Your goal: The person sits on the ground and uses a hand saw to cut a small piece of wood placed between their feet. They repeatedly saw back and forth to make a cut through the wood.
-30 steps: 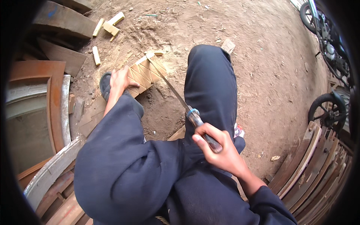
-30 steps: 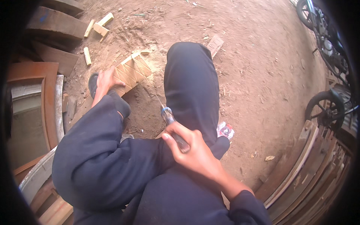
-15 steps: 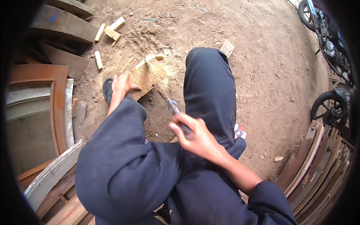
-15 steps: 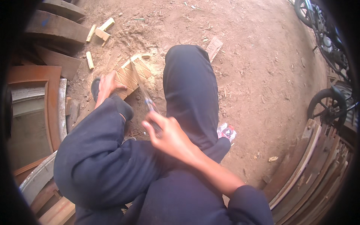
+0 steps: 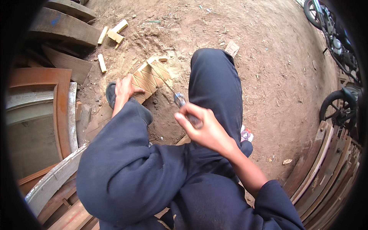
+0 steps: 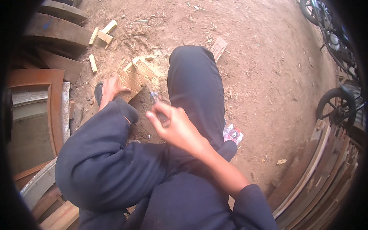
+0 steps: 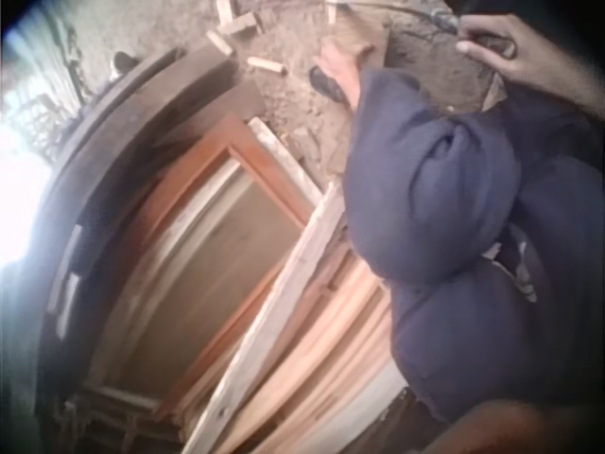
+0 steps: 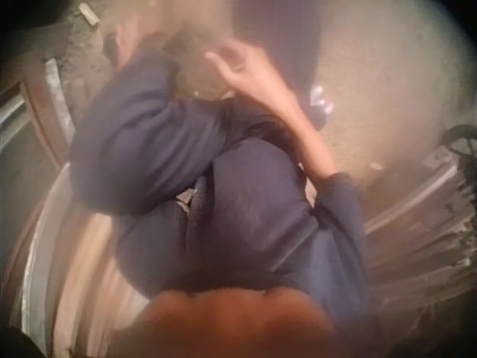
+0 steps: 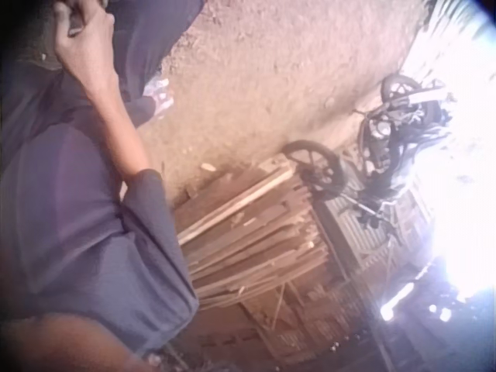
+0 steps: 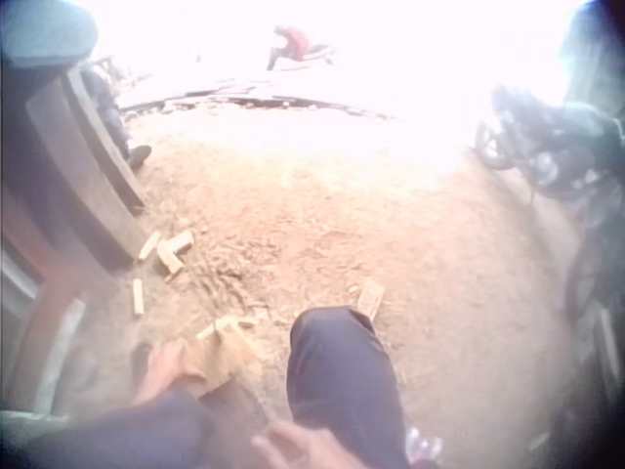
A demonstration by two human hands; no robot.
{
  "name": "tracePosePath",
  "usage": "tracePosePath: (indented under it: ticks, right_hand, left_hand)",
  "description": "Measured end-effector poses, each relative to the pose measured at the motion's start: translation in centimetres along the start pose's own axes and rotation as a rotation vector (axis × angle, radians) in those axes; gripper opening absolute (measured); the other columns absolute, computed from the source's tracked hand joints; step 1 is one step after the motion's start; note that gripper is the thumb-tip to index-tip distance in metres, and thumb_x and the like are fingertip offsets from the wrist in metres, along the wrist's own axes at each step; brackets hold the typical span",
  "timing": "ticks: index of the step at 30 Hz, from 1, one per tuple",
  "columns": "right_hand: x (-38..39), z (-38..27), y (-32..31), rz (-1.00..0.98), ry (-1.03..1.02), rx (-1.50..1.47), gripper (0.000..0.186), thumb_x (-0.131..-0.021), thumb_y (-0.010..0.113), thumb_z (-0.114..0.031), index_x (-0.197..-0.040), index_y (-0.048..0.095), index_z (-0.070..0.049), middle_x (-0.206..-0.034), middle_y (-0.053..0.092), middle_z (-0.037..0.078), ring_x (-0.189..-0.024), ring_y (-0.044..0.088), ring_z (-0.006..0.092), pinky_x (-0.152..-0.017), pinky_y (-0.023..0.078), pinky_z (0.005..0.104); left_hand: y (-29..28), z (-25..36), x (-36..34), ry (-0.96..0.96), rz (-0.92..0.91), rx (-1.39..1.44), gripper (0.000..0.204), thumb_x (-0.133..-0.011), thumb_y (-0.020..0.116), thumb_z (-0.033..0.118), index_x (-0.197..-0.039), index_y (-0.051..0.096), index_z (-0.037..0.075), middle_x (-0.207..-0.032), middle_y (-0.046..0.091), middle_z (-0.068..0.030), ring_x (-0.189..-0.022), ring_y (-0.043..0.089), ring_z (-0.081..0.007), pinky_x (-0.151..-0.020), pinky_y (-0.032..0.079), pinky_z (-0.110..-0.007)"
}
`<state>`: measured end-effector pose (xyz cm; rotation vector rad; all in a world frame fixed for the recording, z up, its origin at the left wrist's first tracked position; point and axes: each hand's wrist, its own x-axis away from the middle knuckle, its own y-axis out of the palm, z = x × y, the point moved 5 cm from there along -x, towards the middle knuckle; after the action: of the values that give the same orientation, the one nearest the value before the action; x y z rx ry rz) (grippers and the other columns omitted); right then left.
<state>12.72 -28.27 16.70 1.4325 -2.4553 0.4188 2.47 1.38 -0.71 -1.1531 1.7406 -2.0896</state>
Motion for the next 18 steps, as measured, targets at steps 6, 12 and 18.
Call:
tracePosePath:
  ticks: [6,12,18]
  right_hand:
    - [6.3,-1.0,-0.4,-0.005,0.015,0.037,0.014,-0.091,0.062,-0.016,-0.089,0.059,-0.002,-0.07,0.062,0.018,-0.06,0.064,0.0321,-0.057,0.048,0.036]
    - [1.0,1.2,2.7,0.034,-0.056,-0.015,0.019,-0.09,0.064,-0.018,-0.092,0.056,-0.001,-0.066,0.059,0.015,-0.054,0.056,0.0208,-0.056,0.044,0.033]
    - [4.1,5.4,2.3,-0.144,-0.028,-0.033,0.038,-0.089,0.064,-0.012,-0.123,0.049,-0.006,-0.085,0.059,0.011,-0.07,0.055,0.017,-0.069,0.045,0.0307]
  left_hand:
    - [-0.8,0.6,-0.4,0.0,-0.001,0.001,0.082,-0.049,0.087,0.051,-0.108,0.055,0.003,-0.11,0.066,-0.0182,-0.111,0.056,-0.0377,-0.099,0.037,-0.044]
    - [-0.1,0.2,-0.6,-0.003,0.001,-0.01,0.08,-0.051,0.087,0.05,-0.107,0.055,0.002,-0.111,0.065,-0.0185,-0.111,0.056,-0.0362,-0.1,0.035,-0.044]
    - [0.4,0.5,-0.4,0.033,0.034,0.0,0.08,-0.051,0.086,0.052,-0.106,0.055,0.002,-0.109,0.065,-0.0194,-0.111,0.057,-0.0356,-0.1,0.035,-0.044]
